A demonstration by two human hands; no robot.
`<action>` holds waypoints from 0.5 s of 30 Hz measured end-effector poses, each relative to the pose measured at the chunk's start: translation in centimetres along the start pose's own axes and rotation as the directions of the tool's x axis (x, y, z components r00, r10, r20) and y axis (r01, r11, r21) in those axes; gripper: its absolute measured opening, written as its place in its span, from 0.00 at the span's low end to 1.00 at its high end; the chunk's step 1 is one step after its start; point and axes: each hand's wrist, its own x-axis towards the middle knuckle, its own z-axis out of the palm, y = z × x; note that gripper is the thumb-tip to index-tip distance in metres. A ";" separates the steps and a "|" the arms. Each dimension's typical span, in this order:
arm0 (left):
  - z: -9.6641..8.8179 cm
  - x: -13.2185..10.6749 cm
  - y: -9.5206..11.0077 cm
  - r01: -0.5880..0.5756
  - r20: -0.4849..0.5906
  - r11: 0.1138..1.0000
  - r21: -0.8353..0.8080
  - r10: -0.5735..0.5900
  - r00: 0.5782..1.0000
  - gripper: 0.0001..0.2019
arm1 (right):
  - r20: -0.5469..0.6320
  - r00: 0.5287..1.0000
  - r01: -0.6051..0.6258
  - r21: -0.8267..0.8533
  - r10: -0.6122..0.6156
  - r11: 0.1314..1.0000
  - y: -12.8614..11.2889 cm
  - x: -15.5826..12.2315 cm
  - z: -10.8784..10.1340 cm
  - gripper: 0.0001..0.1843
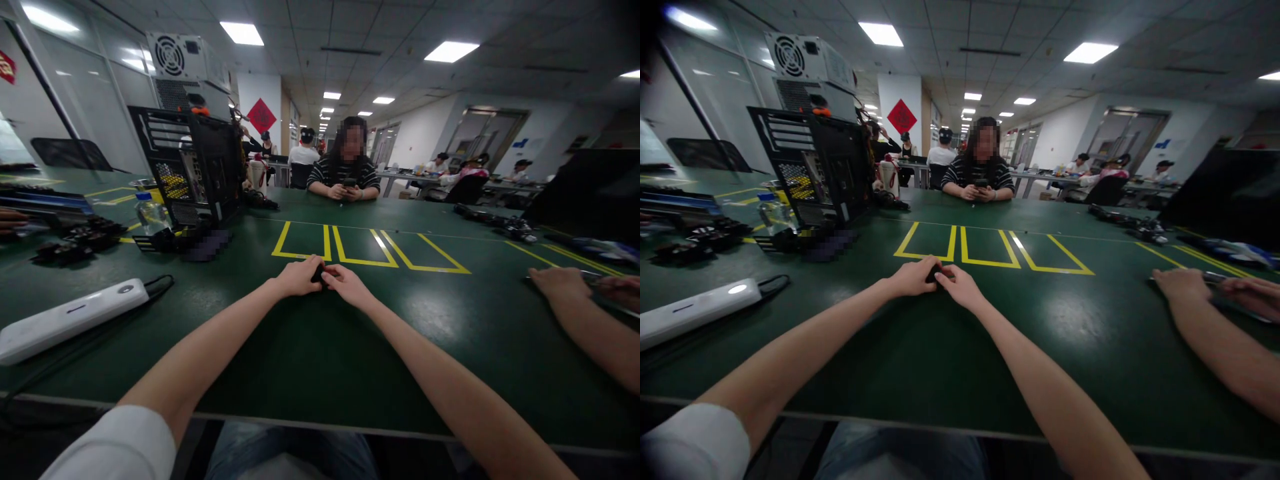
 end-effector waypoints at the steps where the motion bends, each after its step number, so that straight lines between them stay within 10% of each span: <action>1: 0.5 1.0 0.3 -0.009 -0.028 1.000 0.004 0.009 1.000 0.20 | -0.066 0.997 -0.023 0.071 0.028 0.997 0.5 0.5 -0.1 0.18; 7: 2.3 1.9 0.9 -0.049 -0.109 0.998 -0.030 0.045 0.993 0.21 | -0.084 0.994 -0.036 0.331 0.067 0.943 1.8 1.3 -0.5 0.17; 15: 2.4 0.0 -0.2 -0.174 -0.196 0.961 -0.216 0.132 0.972 0.33 | -0.034 0.994 0.105 0.177 -0.100 0.979 0.9 -0.1 -0.5 0.18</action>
